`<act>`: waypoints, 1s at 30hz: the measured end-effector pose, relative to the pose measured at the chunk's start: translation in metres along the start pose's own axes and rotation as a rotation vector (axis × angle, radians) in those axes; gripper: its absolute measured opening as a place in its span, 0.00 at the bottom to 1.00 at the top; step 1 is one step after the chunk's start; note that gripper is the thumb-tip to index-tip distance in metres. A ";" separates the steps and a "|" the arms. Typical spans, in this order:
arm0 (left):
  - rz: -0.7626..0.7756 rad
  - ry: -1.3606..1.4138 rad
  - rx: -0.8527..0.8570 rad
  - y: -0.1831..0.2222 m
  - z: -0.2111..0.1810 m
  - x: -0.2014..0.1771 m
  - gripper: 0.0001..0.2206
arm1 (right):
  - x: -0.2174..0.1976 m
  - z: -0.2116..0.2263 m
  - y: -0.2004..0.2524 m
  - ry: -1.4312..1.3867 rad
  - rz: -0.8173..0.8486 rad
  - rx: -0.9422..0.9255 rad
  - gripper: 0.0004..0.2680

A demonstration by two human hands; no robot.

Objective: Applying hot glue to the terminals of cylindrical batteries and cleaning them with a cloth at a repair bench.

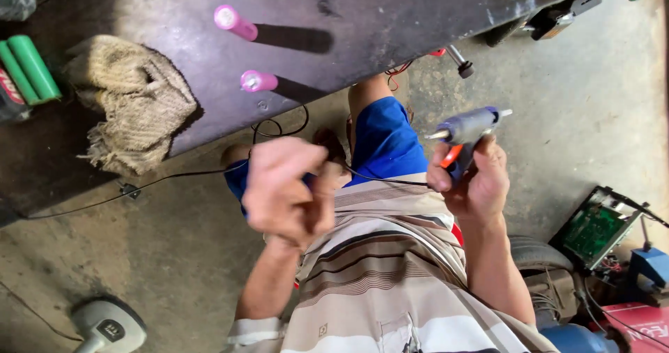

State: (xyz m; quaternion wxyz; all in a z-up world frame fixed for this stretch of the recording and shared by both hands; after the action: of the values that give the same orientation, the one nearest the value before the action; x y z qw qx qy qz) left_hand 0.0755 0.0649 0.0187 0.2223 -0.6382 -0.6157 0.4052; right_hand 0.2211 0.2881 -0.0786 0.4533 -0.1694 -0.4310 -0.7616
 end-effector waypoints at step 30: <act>0.194 0.684 -0.465 0.024 -0.038 0.098 0.03 | -0.035 -0.006 0.023 -0.057 -0.191 -0.216 0.15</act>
State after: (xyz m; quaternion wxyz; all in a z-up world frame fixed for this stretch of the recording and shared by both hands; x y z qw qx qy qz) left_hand 0.1113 0.1646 -0.0022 0.2247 -0.8240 -0.5186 0.0393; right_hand 0.2601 0.2974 -0.0929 0.3455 -0.1969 -0.3735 -0.8381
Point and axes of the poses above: each hand's wrist, its own y-axis away from the middle knuckle, its own x-axis out of the palm, z = x × y, the point moved 1 cm from there along -y, towards the middle knuckle, and after that the axes turned 11 degrees about x, right-handed, at the moved point
